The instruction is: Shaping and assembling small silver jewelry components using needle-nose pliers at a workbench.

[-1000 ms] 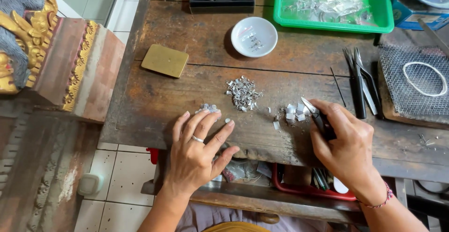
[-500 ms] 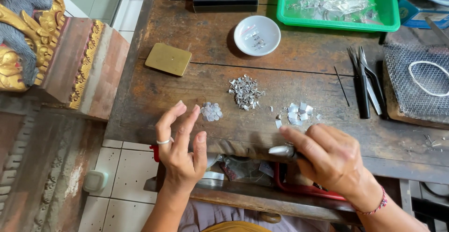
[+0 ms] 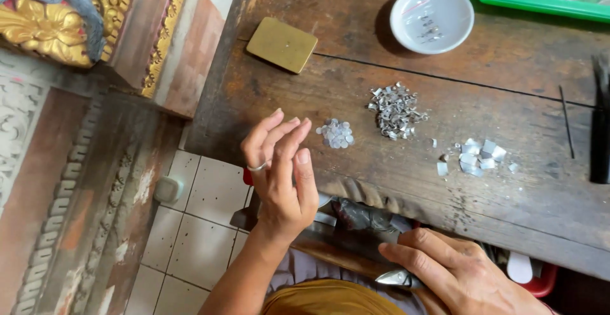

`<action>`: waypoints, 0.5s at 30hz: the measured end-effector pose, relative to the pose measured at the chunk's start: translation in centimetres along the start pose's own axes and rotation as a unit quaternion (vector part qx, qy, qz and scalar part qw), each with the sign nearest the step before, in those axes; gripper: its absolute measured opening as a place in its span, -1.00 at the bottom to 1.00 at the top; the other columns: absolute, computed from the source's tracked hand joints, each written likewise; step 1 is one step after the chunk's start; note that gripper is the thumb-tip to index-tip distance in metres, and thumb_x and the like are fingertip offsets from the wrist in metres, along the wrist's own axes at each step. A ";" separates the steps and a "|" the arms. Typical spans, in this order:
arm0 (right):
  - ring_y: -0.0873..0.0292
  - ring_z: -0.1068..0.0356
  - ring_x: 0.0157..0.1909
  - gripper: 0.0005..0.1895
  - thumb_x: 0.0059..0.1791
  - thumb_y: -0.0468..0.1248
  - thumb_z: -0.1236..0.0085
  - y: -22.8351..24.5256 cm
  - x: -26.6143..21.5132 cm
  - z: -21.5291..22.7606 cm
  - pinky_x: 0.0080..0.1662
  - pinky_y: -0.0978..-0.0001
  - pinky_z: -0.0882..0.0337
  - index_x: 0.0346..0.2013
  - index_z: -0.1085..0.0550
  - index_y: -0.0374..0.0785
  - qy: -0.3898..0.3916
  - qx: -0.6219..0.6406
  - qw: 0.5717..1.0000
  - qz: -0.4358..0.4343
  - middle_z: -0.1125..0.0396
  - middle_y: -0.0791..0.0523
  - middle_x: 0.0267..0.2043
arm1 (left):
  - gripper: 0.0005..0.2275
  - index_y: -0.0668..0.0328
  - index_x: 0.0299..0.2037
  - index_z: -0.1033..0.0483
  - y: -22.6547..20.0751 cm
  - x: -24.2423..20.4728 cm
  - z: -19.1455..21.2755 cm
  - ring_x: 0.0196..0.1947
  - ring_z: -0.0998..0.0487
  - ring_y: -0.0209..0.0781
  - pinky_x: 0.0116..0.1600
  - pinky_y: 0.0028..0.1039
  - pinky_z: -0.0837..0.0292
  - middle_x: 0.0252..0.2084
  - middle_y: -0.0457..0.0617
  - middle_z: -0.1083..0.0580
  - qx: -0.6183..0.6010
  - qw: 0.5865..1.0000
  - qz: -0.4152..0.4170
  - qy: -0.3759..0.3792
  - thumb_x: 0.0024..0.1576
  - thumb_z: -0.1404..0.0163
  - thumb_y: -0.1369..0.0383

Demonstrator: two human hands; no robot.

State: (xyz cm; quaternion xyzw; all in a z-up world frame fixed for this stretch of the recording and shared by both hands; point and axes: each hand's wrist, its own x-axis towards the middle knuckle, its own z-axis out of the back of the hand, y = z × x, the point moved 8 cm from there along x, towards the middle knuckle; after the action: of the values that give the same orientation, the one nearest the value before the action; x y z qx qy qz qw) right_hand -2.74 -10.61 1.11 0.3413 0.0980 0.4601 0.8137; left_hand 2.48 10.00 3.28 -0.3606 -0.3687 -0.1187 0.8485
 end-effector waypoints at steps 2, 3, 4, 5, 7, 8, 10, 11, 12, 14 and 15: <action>0.07 -0.50 -0.18 -0.68 0.13 -0.21 0.12 -0.4 0.2 -0.2 -0.26 0.29 -0.52 0.13 -0.41 -0.22 0.005 0.027 1.000 -0.008 -0.37 0.06 -0.06 | -0.71 0.47 0.16 -0.44 0.2 -0.1 -0.1 0.15 -0.48 -0.05 0.31 -0.19 -0.63 0.26 0.25 -0.17 -0.013 1.000 -0.002 0.009 0.42 0.30 0.46; 0.07 -0.49 -0.12 -0.67 0.11 -0.22 0.08 -0.6 0.1 -0.5 -0.27 0.28 -0.54 0.15 -0.40 -0.23 0.009 -0.012 1.000 -0.004 -0.35 0.04 -0.04 | -0.73 0.42 0.14 -0.48 0.1 -0.1 -0.2 0.16 -0.47 -0.02 0.31 -0.20 -0.61 0.27 0.22 -0.18 -0.015 1.000 -0.007 0.015 0.41 0.29 0.48; 0.07 -0.49 -0.07 -0.65 0.09 -0.23 0.04 -0.8 0.0 -0.8 -0.27 0.26 -0.56 0.16 -0.39 -0.25 0.011 -0.052 0.999 -0.001 -0.34 0.02 -0.01 | -0.73 0.36 0.11 -0.51 0.0 -0.1 -0.3 0.16 -0.47 0.00 0.32 -0.21 -0.58 0.27 0.19 -0.18 -0.019 1.000 -0.012 0.022 0.40 0.27 0.50; 0.07 -0.49 -0.07 -0.65 0.09 -0.23 0.04 -0.9 0.1 -1.0 -0.27 0.26 -0.56 0.16 -0.39 -0.25 0.012 -0.049 0.999 0.002 -0.34 0.02 -0.01 | -0.73 0.36 0.11 -0.51 0.1 -0.1 -0.3 0.16 -0.47 0.00 0.32 -0.21 -0.58 0.27 0.19 -0.18 -0.015 1.000 -0.011 0.022 0.40 0.27 0.50; 0.12 -0.48 -0.14 -0.68 0.09 -0.23 0.07 -0.2 0.1 -0.8 -0.24 0.33 -0.53 0.11 -0.42 -0.24 -0.035 -0.124 0.991 0.047 -0.35 0.04 -0.01 | -0.73 0.38 0.06 -0.54 0.1 -0.1 -0.3 0.14 -0.48 0.03 0.31 -0.19 -0.58 0.24 0.21 -0.21 -0.026 0.999 -0.015 0.013 0.40 0.29 0.50; 0.12 -0.48 -0.14 -0.68 0.09 -0.23 0.07 -0.4 0.0 -0.9 -0.24 0.33 -0.53 0.11 -0.42 -0.24 -0.035 -0.121 0.991 0.047 -0.35 0.04 -0.01 | -0.73 0.38 0.06 -0.54 0.1 -0.1 -0.2 0.14 -0.48 0.03 0.31 -0.19 -0.58 0.24 0.21 -0.21 -0.025 0.999 -0.013 0.014 0.40 0.29 0.50; 0.13 -0.48 -0.13 -0.69 0.09 -0.26 0.11 -0.5 -0.1 -1.1 -0.25 0.35 -0.53 0.10 -0.43 -0.23 -0.034 -0.148 0.987 0.058 -0.34 0.02 -0.02 | -0.73 0.35 0.07 -0.53 0.2 -0.1 -0.2 0.15 -0.47 0.01 0.33 -0.19 -0.58 0.23 0.18 -0.21 -0.021 1.000 -0.009 0.016 0.40 0.27 0.50; 0.13 -0.48 -0.13 -0.69 0.09 -0.26 0.11 -0.4 0.0 -1.2 -0.25 0.35 -0.53 0.10 -0.43 -0.23 -0.034 -0.147 0.987 0.057 -0.34 0.02 -0.02 | -0.73 0.35 0.07 -0.53 0.1 0.0 -0.2 0.15 -0.47 0.01 0.33 -0.19 -0.58 0.23 0.18 -0.21 -0.022 1.000 -0.008 0.018 0.40 0.27 0.50; 0.12 -0.49 -0.13 -0.70 0.09 -0.26 0.11 -0.3 0.1 -1.1 -0.23 0.34 -0.53 0.08 -0.44 -0.23 -0.041 -0.147 0.987 0.054 -0.35 0.02 -0.03 | -0.73 0.36 0.07 -0.53 0.1 0.1 -0.1 0.17 -0.47 0.04 0.33 -0.17 -0.57 0.20 0.20 -0.22 -0.007 1.000 -0.002 0.016 0.39 0.28 0.50; 0.11 -0.49 -0.13 -0.70 0.09 -0.26 0.11 -0.4 0.2 -1.0 -0.21 0.33 -0.53 0.07 -0.46 -0.22 -0.049 -0.147 0.987 0.050 -0.35 0.01 -0.04 | -0.73 0.37 0.06 -0.52 0.1 0.3 0.0 0.18 -0.46 0.06 0.32 -0.14 -0.57 0.18 0.23 -0.24 0.007 1.000 0.003 0.015 0.38 0.29 0.51; 0.12 -0.49 -0.13 -0.70 0.10 -0.25 0.10 -0.4 0.2 -1.1 -0.20 0.35 -0.53 0.08 -0.44 -0.24 -0.042 -0.149 0.986 0.058 -0.35 0.01 -0.04 | -0.71 0.37 0.11 -0.51 0.4 0.5 -0.4 0.16 -0.46 0.10 0.31 -0.12 -0.46 0.21 0.24 -0.28 0.076 0.996 0.025 0.038 0.36 0.26 0.43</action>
State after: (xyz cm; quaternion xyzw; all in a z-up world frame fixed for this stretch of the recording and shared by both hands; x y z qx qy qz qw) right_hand -2.87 -10.02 0.04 0.2398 -0.0258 0.5017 0.8307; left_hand 3.19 10.07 3.22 -0.2990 -0.3348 -0.0828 0.8898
